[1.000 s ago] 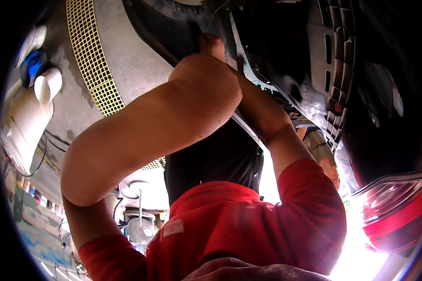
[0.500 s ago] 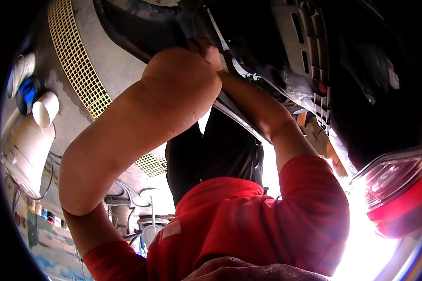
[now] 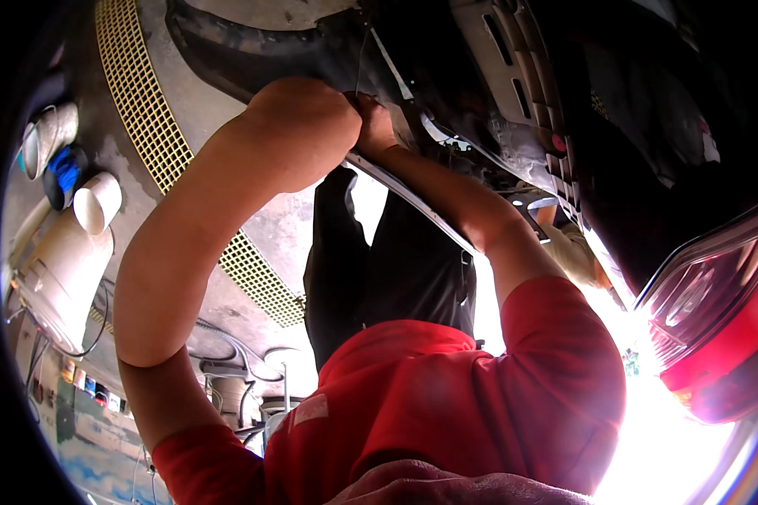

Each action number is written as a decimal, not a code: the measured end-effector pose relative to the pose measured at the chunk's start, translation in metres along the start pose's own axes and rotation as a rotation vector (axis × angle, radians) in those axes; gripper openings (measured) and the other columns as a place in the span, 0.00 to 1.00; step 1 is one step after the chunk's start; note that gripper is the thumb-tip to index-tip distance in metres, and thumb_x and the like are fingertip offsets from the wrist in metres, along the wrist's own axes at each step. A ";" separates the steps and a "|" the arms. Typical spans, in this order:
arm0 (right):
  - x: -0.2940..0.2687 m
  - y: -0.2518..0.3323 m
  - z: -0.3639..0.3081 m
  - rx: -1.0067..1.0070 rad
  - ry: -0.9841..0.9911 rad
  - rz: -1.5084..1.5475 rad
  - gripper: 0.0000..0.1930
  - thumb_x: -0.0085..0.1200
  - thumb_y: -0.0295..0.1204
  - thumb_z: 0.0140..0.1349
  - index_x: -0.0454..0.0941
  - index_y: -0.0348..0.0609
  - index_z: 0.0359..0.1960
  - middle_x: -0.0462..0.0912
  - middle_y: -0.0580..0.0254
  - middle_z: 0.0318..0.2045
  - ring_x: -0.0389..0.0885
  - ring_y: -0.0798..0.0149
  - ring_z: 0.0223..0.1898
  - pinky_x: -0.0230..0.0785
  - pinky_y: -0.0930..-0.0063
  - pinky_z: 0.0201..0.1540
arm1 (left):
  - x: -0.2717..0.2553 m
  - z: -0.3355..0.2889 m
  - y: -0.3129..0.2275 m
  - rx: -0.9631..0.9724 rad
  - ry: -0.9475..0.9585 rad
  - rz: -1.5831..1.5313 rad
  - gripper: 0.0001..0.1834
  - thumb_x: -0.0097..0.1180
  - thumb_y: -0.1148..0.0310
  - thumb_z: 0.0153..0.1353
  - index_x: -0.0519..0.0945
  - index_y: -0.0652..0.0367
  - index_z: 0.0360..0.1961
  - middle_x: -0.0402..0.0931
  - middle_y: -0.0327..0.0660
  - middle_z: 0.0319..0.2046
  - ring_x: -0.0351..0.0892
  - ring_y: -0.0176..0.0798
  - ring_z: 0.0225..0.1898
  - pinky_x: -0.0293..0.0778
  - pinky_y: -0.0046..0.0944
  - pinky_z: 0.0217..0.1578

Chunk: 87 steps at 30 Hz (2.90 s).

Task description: The person installs a rear bumper onto a car by aligning it with the chassis, pushing the edges into place, and securing it by hand and with a tool near the wheel well and under the trunk.

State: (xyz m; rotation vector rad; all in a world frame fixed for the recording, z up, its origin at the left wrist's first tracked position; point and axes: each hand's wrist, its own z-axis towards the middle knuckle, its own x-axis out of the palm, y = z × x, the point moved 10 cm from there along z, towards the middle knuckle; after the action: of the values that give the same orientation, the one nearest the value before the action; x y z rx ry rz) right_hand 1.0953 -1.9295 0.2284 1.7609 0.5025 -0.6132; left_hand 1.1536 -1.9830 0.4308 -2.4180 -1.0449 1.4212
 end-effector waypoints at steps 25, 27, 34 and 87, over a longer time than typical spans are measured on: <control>-0.009 -0.016 0.015 0.064 0.020 0.217 0.15 0.45 0.38 0.57 0.75 0.51 0.44 0.75 0.53 0.48 0.70 0.56 0.54 0.63 0.66 0.53 | 0.062 0.151 -0.014 -0.203 0.284 0.121 0.15 0.51 0.71 0.53 0.77 0.62 0.43 0.78 0.49 0.39 0.77 0.46 0.42 0.71 0.42 0.43; -0.009 -0.005 0.014 -0.040 0.074 0.229 0.16 0.46 0.40 0.57 0.75 0.52 0.46 0.74 0.54 0.50 0.68 0.58 0.56 0.61 0.67 0.55 | 0.073 0.156 -0.005 -0.218 0.284 0.103 0.15 0.51 0.71 0.53 0.77 0.62 0.43 0.78 0.48 0.39 0.77 0.45 0.42 0.71 0.42 0.43; 0.028 -0.069 -0.036 0.428 0.794 0.799 0.27 0.46 0.48 0.59 0.66 0.47 0.57 0.69 0.58 0.56 0.67 0.63 0.57 0.58 0.66 0.58 | 0.078 0.160 0.012 -0.248 0.221 0.022 0.15 0.50 0.71 0.54 0.77 0.62 0.43 0.78 0.48 0.39 0.77 0.45 0.41 0.72 0.41 0.42; -0.074 -0.043 -0.047 0.059 0.146 0.361 0.12 0.53 0.32 0.58 0.77 0.37 0.40 0.80 0.60 0.29 0.77 0.71 0.29 0.70 0.76 0.34 | 0.116 0.149 0.068 -0.241 0.170 -0.437 0.12 0.62 0.70 0.49 0.78 0.60 0.37 0.78 0.42 0.28 0.74 0.34 0.23 0.71 0.37 0.25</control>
State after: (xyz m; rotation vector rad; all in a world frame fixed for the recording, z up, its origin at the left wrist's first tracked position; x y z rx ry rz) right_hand 1.0184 -1.8751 0.2540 1.9017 0.2562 -0.2490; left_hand 1.1010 -1.9923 0.2373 -2.2120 -1.6495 0.9776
